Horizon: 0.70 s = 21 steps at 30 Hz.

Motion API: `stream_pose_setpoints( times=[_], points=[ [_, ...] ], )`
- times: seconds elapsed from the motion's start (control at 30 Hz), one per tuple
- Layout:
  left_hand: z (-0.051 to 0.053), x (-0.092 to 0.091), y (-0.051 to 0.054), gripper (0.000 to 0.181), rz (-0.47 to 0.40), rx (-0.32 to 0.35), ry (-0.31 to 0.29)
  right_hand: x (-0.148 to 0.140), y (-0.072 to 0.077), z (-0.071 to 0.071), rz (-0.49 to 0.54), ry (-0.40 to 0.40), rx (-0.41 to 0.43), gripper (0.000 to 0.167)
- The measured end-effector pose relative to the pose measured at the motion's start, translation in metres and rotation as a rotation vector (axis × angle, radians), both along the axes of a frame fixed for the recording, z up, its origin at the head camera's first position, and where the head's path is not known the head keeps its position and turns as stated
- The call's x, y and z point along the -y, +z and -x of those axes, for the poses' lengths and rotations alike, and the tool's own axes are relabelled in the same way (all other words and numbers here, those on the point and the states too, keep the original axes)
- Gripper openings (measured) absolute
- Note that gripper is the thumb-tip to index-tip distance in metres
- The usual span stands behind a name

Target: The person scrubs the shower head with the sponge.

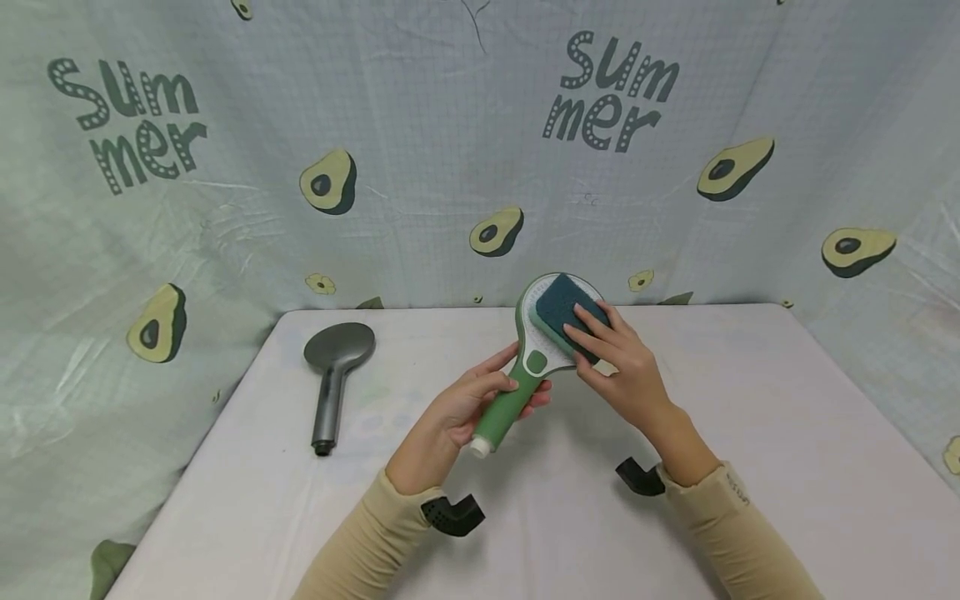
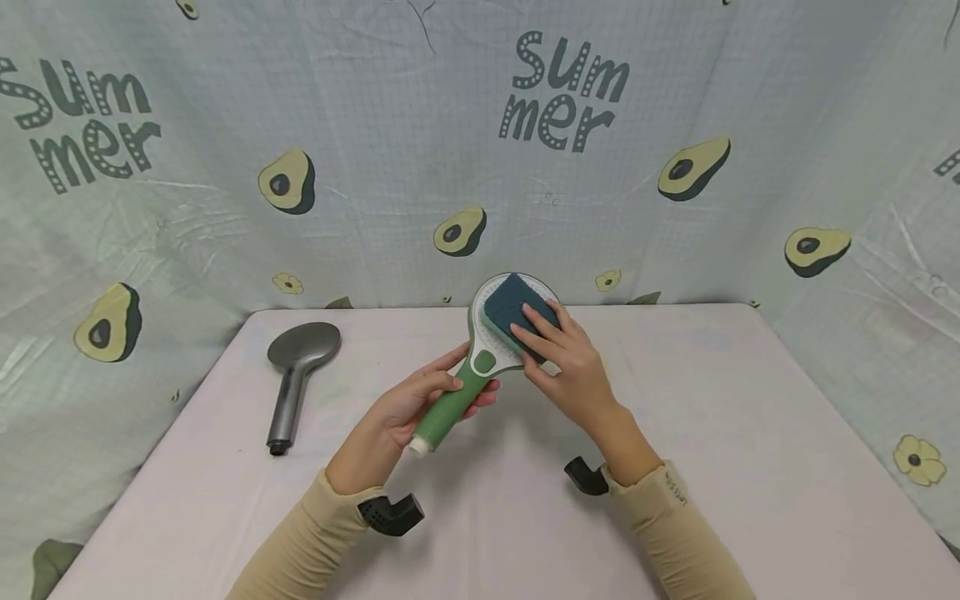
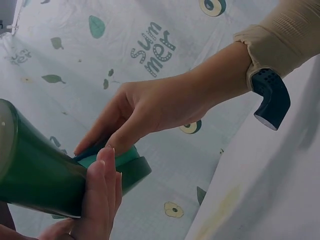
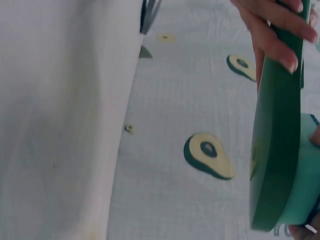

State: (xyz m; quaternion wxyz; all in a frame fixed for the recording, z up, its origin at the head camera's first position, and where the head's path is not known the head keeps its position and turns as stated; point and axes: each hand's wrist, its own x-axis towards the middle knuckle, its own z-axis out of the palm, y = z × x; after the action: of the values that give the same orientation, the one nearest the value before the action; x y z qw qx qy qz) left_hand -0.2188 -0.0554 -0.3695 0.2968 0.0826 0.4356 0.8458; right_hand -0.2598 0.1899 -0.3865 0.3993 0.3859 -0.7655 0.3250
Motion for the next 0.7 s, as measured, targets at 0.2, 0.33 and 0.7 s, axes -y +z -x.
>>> stream_pose_setpoints(
  times=[0.2,0.33,0.7],
  points=[
    [-0.001,-0.001,-0.001,0.075,-0.009,-0.01,-0.044,-0.013,0.002,0.007,0.074,-0.159,0.077,0.045],
    [-0.002,-0.003,-0.004,0.074,-0.001,-0.017,-0.081,-0.01,-0.002,0.005,0.056,-0.098,0.074,0.039],
    [0.0,-0.008,-0.01,0.072,0.022,-0.034,-0.142,-0.008,-0.003,0.007,-0.044,-0.028,-0.017,0.03]
  ],
)
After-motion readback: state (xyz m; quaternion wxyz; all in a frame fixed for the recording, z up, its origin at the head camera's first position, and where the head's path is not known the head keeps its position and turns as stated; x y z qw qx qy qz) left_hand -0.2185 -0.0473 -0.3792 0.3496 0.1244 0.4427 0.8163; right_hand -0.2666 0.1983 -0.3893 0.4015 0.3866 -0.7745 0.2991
